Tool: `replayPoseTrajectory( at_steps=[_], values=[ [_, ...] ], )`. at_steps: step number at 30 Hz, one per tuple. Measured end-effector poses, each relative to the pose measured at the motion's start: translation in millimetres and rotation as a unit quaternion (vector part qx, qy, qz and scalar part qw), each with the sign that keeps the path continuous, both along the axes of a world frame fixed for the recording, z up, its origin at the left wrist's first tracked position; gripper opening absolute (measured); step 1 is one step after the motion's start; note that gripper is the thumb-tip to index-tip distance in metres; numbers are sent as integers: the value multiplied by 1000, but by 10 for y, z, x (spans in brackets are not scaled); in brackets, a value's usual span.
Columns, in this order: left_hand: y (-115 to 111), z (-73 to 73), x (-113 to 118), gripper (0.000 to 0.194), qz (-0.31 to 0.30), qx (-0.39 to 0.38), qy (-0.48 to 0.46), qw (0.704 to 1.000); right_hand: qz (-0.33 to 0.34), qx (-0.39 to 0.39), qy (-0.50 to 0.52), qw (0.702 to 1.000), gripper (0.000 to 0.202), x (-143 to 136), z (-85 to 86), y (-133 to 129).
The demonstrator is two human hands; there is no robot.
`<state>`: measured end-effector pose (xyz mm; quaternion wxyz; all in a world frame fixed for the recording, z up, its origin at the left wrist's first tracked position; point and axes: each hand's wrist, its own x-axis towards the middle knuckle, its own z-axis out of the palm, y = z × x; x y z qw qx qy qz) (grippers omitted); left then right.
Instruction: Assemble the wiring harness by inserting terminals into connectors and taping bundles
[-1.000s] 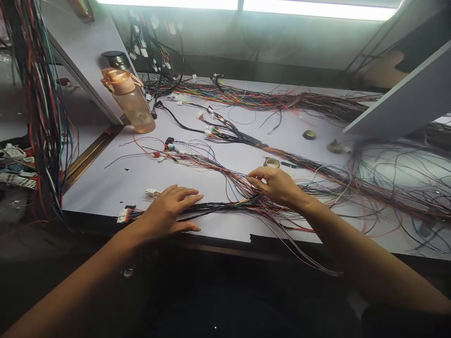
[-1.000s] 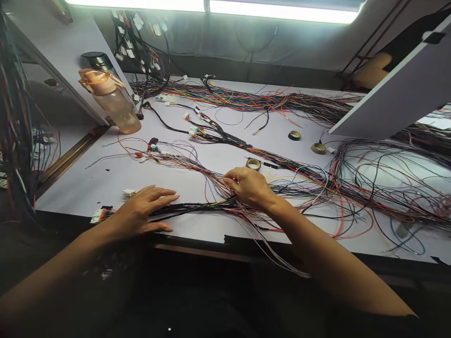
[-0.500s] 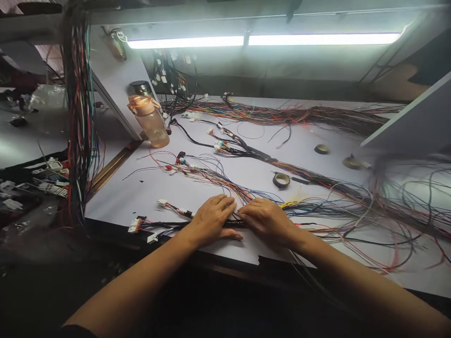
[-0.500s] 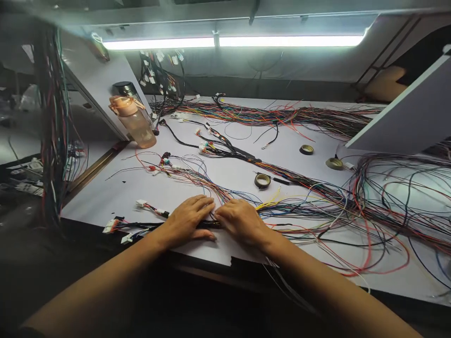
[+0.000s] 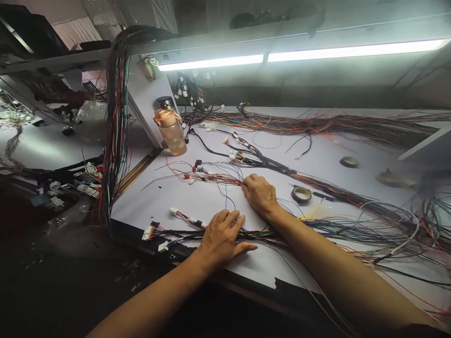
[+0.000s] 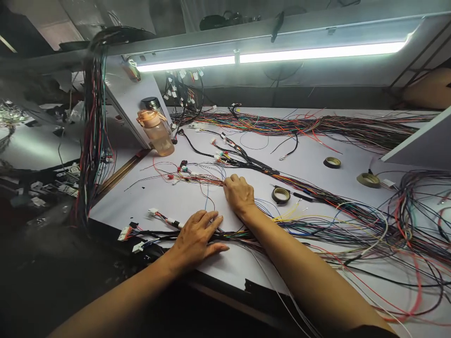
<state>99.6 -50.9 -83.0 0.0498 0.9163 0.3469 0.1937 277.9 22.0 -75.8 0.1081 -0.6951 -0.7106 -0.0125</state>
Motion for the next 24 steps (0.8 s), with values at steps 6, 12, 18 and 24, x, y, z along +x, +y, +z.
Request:
replayPoseTrajectory(
  at_steps=[6,12,18,24],
  values=[
    [286,62,-65,40,-49,-47,-27,997,48,9,3,999,23,8,-26,-37],
    [916,17,-205,27,-123,1,-24,992,59,-33,-32,997,33,-177,144,151],
    [972,-90,-288,24,-94,-12,-78,992,45,-42,-29,998,22,-300,98,463],
    [915,-75,-311,18,8,-9,-42,999,-52,-29,-24,998,24,-195,-1,603]
  ],
)
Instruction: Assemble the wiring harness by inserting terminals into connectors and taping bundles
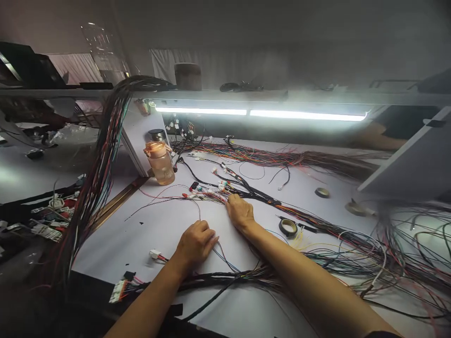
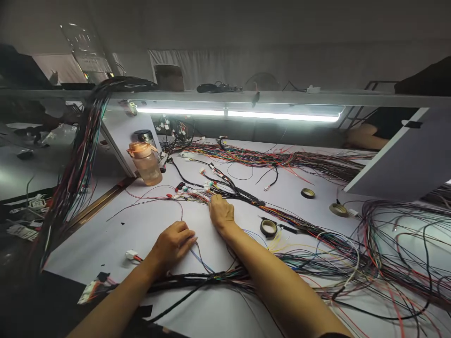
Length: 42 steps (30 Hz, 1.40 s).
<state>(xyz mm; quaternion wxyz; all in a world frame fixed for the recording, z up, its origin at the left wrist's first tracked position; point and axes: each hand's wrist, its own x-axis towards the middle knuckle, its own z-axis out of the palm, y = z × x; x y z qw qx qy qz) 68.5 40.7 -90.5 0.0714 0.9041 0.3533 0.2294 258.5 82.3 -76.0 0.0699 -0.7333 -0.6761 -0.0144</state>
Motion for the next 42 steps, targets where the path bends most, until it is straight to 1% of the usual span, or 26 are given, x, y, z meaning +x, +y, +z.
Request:
replayPoseTrajectory(
  at_steps=[4,6,9,12,14,16,17,18,19,21,23,25,27,28,30,31,32,34,35,36,37,38,39,41,42],
  values=[
    [33,16,-26,16,109,8,8,994,0,1,1,1000,20,-58,-89,-32],
    [54,1,-36,17,136,7,-12,991,-1,3,3,1000,20,-84,-94,-44],
    [80,-48,-41,21,123,2,-55,991,11,0,9,1000,22,-58,6,-58],
    [92,-90,-38,25,118,8,-77,990,43,-1,13,999,31,16,211,-147],
    [83,-97,-34,26,127,8,-73,989,73,31,14,997,34,34,330,-295],
    [63,-91,-30,26,131,0,-60,990,118,84,30,989,30,-6,371,-508],
    [51,-86,-28,25,132,-5,-54,990,142,97,45,984,28,-47,353,-626],
    [39,-82,-27,24,134,-10,-50,990,167,94,55,980,26,-95,311,-741],
    [29,-82,-25,24,135,-14,-46,990,189,77,59,977,24,-146,251,-843],
    [20,-90,-23,22,138,-19,-41,989,208,38,61,976,21,-233,104,-988],
    [27,-103,-19,22,142,-21,-37,989,201,15,75,977,18,-277,-32,-1037],
    [42,-95,-8,23,146,-21,-33,989,192,10,99,976,17,-277,-120,-1018],
    [33,-34,12,26,152,-17,-31,988,194,11,109,975,18,-255,-156,-982],
    [7,23,23,28,154,-12,-32,988,196,12,107,975,19,-244,-159,-969],
    [-112,188,38,33,142,1,-33,989,195,16,98,976,20,-231,-150,-963],
    [-208,287,35,35,123,7,-33,992,193,18,93,977,19,-230,-141,-969],
    [-326,387,21,39,93,6,-29,995,188,19,89,978,18,-231,-131,-978],
    [-614,552,-55,52,12,-15,-16,1000,187,16,84,979,17,-238,-110,-997],
    [-774,599,-122,58,-36,-27,-1,999,187,15,82,979,18,-241,-100,-1004],
    [-938,613,-208,61,-63,-38,13,997,188,13,82,979,19,-244,-88,-1009],
    [-1102,591,-311,60,-82,-35,9,996,188,11,81,979,20,-246,-75,-1011],
    [-1263,535,-425,53,-96,-35,-3,995,188,10,80,979,22,-248,-61,-1011],
    [-1420,449,-544,43,-111,-45,-23,992,188,6,79,979,23,-249,-46,-1011],
    [-1713,224,-763,31,-95,-112,-83,986,189,-4,78,979,23,-246,-17,-1010],
    [-1847,104,-853,27,-77,-166,-114,976,190,-8,78,979,23,-243,-7,-1010]
  ],
)
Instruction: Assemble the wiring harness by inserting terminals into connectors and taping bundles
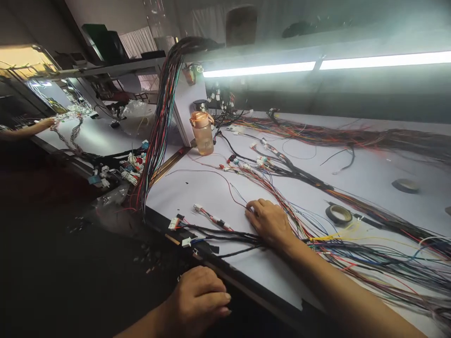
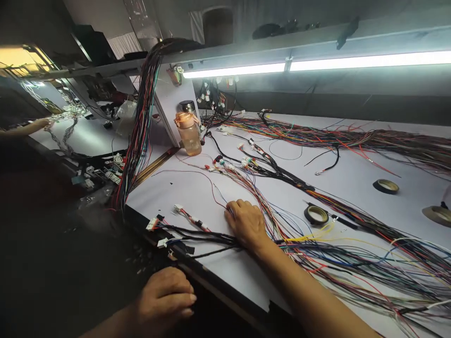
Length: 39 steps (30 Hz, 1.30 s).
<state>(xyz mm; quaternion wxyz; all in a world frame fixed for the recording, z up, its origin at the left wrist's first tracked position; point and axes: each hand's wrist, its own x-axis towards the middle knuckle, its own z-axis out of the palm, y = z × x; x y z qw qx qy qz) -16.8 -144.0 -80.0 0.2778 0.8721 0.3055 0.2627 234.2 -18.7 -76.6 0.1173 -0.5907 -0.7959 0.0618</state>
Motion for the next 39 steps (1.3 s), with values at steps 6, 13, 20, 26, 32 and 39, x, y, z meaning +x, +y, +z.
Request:
replayPoseTrajectory(
  at_steps=[6,13,20,26,32,39],
  values=[
    [-380,-403,-213,35,359,-427,-149,816,5,8,-5,1000,25,35,-32,13],
    [-107,-222,-198,22,400,-584,-434,556,10,10,-2,1000,25,49,-45,2],
    [-2,-213,-316,11,549,-487,-504,456,13,3,2,1000,27,57,-46,10],
    [-132,129,-498,13,540,-316,-522,579,15,8,6,1000,27,68,-79,23],
    [359,549,-471,24,486,-128,-424,754,13,10,7,1000,25,54,-57,12],
    [1236,686,-376,40,418,-53,-306,854,12,18,-4,1000,26,44,-53,6]
  ],
)
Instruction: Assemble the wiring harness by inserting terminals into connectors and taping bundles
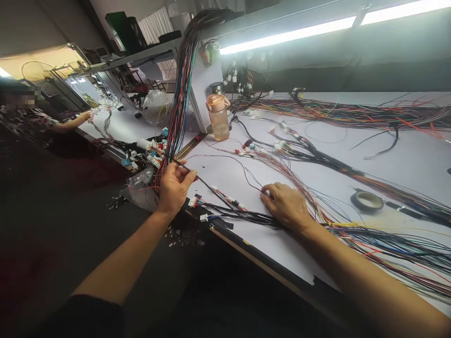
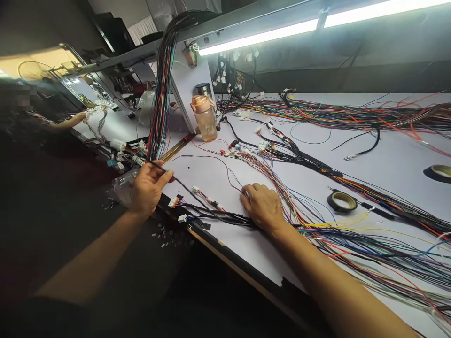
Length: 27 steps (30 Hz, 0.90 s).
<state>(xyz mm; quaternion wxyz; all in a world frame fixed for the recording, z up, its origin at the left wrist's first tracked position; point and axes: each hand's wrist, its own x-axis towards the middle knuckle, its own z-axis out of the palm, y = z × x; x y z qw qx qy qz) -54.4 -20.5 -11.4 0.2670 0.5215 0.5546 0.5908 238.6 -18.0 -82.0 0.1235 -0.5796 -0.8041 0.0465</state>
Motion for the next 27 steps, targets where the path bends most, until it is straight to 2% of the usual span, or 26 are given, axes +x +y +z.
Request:
replayPoseTrajectory(
  at_steps=[4,6,7,10,12,15,18,22,25,26,27],
  values=[
    [362,116,161,37,-57,27,127,990,2,2,-2,1000,26,1,-10,2],
    [514,122,273,33,-83,1,99,992,3,4,-2,1000,26,1,-13,3],
    [580,101,327,30,-101,-46,65,992,3,5,-3,1000,26,1,-14,4],
    [717,-48,428,30,-106,-184,-19,977,3,6,-5,1000,26,3,-22,5],
    [753,-180,417,30,-101,-236,-31,966,3,6,-4,1000,25,5,-27,6],
    [747,-337,274,28,-81,-287,-21,954,2,1,0,1000,26,6,-27,10],
    [691,-375,39,27,-60,-319,17,946,2,-6,0,1000,27,7,-26,16],
    [428,-261,-192,34,-61,-310,105,943,2,-3,0,1000,27,11,-26,19],
    [6,-199,-176,27,-77,-242,166,953,-1,-4,0,1000,28,11,-9,13],
    [-161,-208,-139,24,-87,-203,192,956,-1,-6,0,1000,28,11,0,11],
    [-326,-234,-94,21,-121,-115,272,948,-1,-9,0,1000,28,10,7,9]
  ],
)
